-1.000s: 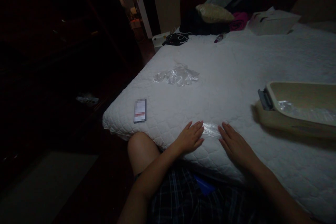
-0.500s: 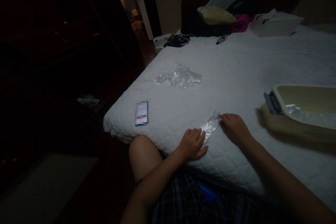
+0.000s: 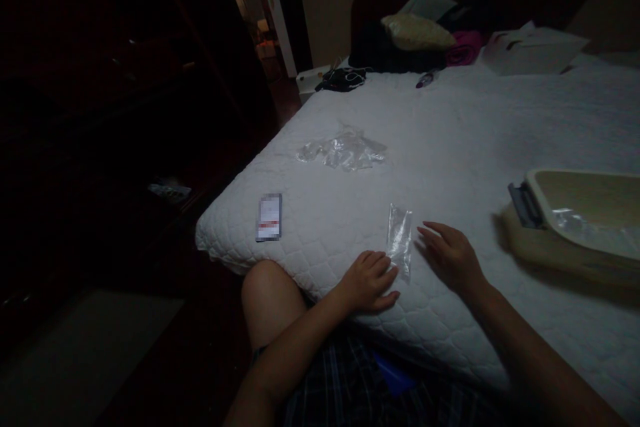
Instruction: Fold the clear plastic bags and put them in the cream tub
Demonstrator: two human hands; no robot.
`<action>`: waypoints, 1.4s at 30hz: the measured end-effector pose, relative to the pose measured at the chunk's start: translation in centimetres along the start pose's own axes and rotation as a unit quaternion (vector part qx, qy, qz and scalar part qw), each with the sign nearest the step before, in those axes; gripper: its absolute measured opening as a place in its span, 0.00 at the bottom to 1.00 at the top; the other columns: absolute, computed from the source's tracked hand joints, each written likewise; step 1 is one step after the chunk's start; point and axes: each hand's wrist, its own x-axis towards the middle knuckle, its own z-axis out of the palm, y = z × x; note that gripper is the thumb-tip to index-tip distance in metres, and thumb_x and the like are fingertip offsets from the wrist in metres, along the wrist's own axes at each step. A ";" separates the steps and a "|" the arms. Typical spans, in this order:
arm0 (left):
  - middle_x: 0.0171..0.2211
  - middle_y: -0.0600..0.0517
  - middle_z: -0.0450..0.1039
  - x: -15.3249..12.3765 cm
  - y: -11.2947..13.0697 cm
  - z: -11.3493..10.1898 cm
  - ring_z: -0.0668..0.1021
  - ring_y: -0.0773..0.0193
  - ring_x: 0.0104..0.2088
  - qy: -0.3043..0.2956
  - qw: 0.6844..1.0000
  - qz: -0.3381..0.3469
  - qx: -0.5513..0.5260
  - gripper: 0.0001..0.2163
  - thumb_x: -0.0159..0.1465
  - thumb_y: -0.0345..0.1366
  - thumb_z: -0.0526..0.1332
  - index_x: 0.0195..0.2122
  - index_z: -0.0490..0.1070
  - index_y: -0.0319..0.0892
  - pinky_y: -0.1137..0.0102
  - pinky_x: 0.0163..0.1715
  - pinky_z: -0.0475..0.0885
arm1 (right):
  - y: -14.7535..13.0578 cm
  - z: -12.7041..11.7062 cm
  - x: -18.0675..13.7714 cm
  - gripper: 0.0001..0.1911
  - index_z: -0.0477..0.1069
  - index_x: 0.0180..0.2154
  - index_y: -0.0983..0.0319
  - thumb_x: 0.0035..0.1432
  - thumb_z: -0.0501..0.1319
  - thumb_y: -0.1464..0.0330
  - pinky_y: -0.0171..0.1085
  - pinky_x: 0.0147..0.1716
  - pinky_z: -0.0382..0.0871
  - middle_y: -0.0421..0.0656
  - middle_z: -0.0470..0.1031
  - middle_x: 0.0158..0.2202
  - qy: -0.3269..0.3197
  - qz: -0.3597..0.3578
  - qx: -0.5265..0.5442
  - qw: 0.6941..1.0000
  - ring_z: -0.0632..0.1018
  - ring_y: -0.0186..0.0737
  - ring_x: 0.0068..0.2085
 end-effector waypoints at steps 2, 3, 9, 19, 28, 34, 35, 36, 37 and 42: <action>0.46 0.42 0.70 0.0 0.0 0.0 0.70 0.52 0.50 0.003 1.000 -0.001 0.004 0.21 0.63 0.47 0.50 0.50 0.66 0.38 0.57 0.48 0.66 | -1.0 0.1 -0.6 0.15 0.69 0.48 0.63 0.59 0.55 0.71 0.45 0.44 0.68 0.52 0.73 0.48 -0.026 -0.053 0.007 0.998 0.73 0.45 0.48; 0.46 0.41 0.70 0.1 0.1 0.0 0.70 0.52 0.49 0.004 1.000 -0.001 0.007 0.21 0.63 0.47 0.50 0.50 0.66 0.37 0.57 0.48 0.66 | -1.4 0.2 -0.8 0.16 0.69 0.49 0.64 0.60 0.54 0.72 0.44 0.45 0.68 0.52 0.73 0.48 -0.042 -0.077 0.009 0.996 0.73 0.45 0.49; 0.46 0.41 0.70 -0.1 0.3 0.1 0.72 0.54 0.46 0.011 1.000 0.019 0.019 0.20 0.64 0.43 0.50 0.52 0.64 0.37 0.59 0.44 0.68 | -2.1 1.1 -1.5 0.18 0.69 0.51 0.66 0.61 0.50 0.75 0.46 0.46 0.69 0.54 0.72 0.51 -0.091 -0.086 -0.001 0.992 0.72 0.47 0.53; 0.50 0.43 0.71 0.9 -3.1 0.5 0.72 0.58 0.52 0.093 0.991 -0.090 0.019 0.13 0.67 0.34 0.49 0.51 0.66 0.41 0.60 0.47 0.71 | -1.6 1.2 -1.6 0.15 0.73 0.46 0.62 0.62 0.51 0.70 0.44 0.45 0.71 0.49 0.76 0.47 -0.102 -0.035 0.043 0.993 0.76 0.44 0.47; 0.50 0.44 0.72 2.4 -3.9 0.9 0.73 0.58 0.52 0.070 0.994 -0.076 -0.023 0.15 0.68 0.36 0.49 0.49 0.69 0.38 0.60 0.49 0.71 | -1.9 1.0 -1.2 0.21 0.67 0.54 0.62 0.61 0.49 0.75 0.46 0.43 0.72 0.53 0.67 0.56 -0.101 -0.024 0.028 0.994 0.75 0.46 0.48; 0.51 0.43 0.71 3.1 -3.9 1.7 0.71 0.59 0.54 0.038 0.997 -0.070 -0.024 0.15 0.69 0.37 0.47 0.48 0.69 0.39 0.59 0.49 0.70 | -1.6 1.1 -1.0 0.23 0.61 0.58 0.58 0.62 0.49 0.73 0.46 0.46 0.71 0.51 0.65 0.58 -0.093 -0.020 0.050 0.994 0.72 0.45 0.53; 0.52 0.43 0.71 3.2 -3.9 1.8 0.71 0.59 0.54 0.035 0.997 -0.069 -0.024 0.15 0.69 0.37 0.47 0.48 0.69 0.39 0.59 0.49 0.70 | -1.5 1.1 -1.0 0.23 0.62 0.58 0.59 0.62 0.49 0.73 0.46 0.46 0.71 0.50 0.68 0.56 -0.091 -0.024 0.052 0.994 0.72 0.45 0.53; 0.52 0.43 0.70 3.2 -3.8 1.9 0.71 0.59 0.54 0.037 0.996 -0.073 -0.025 0.15 0.69 0.37 0.47 0.48 0.69 0.39 0.60 0.50 0.70 | -1.5 1.1 -1.0 0.22 0.63 0.57 0.60 0.62 0.49 0.73 0.46 0.46 0.71 0.50 0.71 0.53 -0.090 -0.028 0.053 0.994 0.73 0.44 0.52; 0.52 0.43 0.70 3.2 -3.8 1.9 0.71 0.59 0.54 0.041 0.996 -0.079 -0.027 0.15 0.69 0.37 0.47 0.48 0.69 0.38 0.60 0.50 0.70 | -1.5 1.1 -1.0 0.20 0.65 0.55 0.60 0.62 0.50 0.73 0.46 0.46 0.70 0.50 0.73 0.51 -0.088 -0.029 0.051 0.994 0.73 0.44 0.51; 0.50 0.43 0.72 3.2 -3.6 1.7 0.73 0.59 0.52 0.051 0.993 -0.095 -0.040 0.15 0.68 0.37 0.48 0.48 0.69 0.37 0.61 0.49 0.71 | -1.5 1.1 -1.0 0.17 0.72 0.46 0.61 0.60 0.50 0.74 0.46 0.45 0.69 0.48 0.76 0.47 -0.103 -0.033 0.054 0.993 0.74 0.45 0.49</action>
